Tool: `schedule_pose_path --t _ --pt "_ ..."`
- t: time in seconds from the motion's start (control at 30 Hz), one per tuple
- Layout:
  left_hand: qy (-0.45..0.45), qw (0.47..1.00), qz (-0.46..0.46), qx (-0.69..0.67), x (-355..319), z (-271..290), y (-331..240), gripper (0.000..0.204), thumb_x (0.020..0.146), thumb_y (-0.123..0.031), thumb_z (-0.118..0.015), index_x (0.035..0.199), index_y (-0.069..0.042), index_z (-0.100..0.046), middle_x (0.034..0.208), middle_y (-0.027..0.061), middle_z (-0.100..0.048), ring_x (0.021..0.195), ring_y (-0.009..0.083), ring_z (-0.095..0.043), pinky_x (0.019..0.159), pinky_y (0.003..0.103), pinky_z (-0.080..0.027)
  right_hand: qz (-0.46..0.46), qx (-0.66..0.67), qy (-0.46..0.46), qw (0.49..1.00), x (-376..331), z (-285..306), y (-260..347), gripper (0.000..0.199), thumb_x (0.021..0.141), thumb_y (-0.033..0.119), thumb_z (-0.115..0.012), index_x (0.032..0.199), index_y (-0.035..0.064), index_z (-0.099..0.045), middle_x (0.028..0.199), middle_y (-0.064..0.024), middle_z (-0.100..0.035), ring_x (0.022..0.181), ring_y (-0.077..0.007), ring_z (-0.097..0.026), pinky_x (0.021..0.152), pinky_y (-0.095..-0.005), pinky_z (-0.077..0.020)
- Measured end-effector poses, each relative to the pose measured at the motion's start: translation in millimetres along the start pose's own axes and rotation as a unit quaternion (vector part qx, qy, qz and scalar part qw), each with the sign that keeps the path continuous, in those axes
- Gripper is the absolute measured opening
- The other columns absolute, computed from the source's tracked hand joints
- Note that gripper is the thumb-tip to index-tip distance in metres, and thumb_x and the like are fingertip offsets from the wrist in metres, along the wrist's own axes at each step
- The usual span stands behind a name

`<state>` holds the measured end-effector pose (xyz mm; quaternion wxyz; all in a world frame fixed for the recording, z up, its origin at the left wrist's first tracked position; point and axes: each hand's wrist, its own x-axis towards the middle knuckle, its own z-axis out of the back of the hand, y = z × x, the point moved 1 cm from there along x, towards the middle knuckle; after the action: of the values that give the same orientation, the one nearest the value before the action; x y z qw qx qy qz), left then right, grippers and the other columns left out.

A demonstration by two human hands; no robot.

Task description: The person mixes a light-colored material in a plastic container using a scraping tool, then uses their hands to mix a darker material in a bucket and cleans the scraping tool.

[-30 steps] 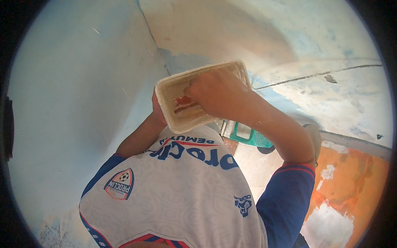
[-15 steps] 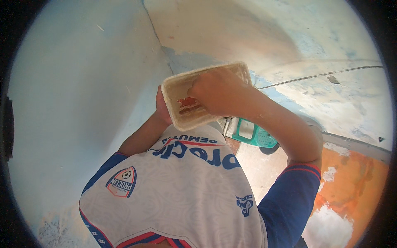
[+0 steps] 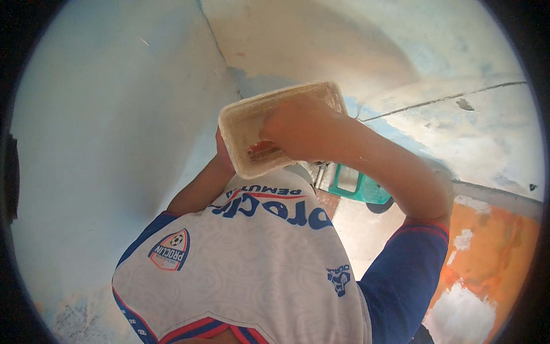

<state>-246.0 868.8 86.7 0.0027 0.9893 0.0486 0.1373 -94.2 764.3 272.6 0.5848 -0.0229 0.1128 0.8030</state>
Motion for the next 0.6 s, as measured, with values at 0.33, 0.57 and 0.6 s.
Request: schedule_pose_path --t 0.33,0.57,0.6 --pt "-0.002 0.997 -0.011 0.079 -4.7 -10.7 -2.9 0.083 0.092 -0.058 -0.033 0.160 -0.011 -0.038 0.158 0.0177 -0.044 0.144 0.0380 -0.046 0.119 0.057 -0.037 -0.045 0.001 0.000 0.999 2.6 16.7 -0.5 0.016 0.079 0.014 -0.074 0.094 0.0102 -0.078 0.085 -0.0079 -0.076 0.081 -0.0280 -0.074 0.073 -0.0421 -0.0582" --pt "-0.051 0.997 0.011 0.057 -14.4 8.9 -4.3 0.086 0.095 -0.067 -0.028 0.161 -0.013 -0.035 0.160 0.0176 -0.042 0.144 0.0380 -0.045 0.120 0.058 -0.035 -0.034 -0.040 0.038 0.998 19.2 9.9 15.5 0.011 0.082 0.014 -0.074 0.091 0.0120 -0.079 0.084 -0.0094 -0.075 0.081 -0.0280 -0.074 0.074 -0.0419 -0.0592" --pt "-0.024 0.998 0.016 0.053 -14.9 9.2 -5.0 0.087 0.096 -0.069 -0.026 0.161 -0.013 -0.034 0.160 0.0174 -0.042 0.145 0.0382 -0.045 0.120 0.058 -0.035 -0.050 -0.049 0.049 0.996 20.5 19.2 17.9 0.010 0.082 0.014 -0.073 0.090 0.0117 -0.079 0.084 -0.0095 -0.075 0.081 -0.0279 -0.074 0.075 -0.0416 -0.0592"
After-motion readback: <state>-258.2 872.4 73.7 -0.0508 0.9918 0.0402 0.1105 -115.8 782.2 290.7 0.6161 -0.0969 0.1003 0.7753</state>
